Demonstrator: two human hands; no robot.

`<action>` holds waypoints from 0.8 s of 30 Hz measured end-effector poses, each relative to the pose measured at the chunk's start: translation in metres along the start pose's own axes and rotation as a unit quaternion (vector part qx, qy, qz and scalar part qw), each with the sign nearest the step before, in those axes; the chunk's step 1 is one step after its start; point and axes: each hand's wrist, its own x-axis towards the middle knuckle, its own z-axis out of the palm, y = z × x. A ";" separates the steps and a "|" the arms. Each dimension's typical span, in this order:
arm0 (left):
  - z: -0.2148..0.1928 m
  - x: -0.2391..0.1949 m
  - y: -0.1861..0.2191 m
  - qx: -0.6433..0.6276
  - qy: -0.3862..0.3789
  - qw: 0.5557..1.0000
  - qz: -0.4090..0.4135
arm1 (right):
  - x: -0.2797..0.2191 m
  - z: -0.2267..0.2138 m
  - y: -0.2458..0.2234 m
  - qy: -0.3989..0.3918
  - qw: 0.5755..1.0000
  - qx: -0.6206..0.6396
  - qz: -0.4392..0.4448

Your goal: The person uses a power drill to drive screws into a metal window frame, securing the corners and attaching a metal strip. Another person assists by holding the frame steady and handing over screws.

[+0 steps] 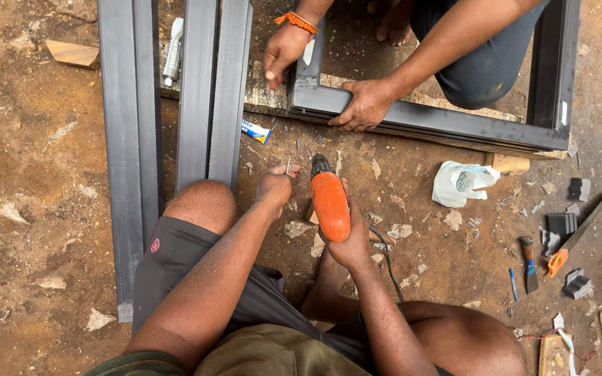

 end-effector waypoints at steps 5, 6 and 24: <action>-0.001 -0.003 0.011 -0.110 -0.001 0.991 -0.073 | 0.005 0.000 -0.006 -0.024 0.998 -0.003 0.063; -0.002 -0.006 0.017 -0.095 0.005 0.993 -0.077 | 0.005 0.000 -0.008 -0.034 0.996 -0.002 0.086; -0.015 0.002 0.067 -0.240 -0.036 0.970 -0.030 | -0.019 -0.022 0.015 -0.032 0.997 -0.014 -0.071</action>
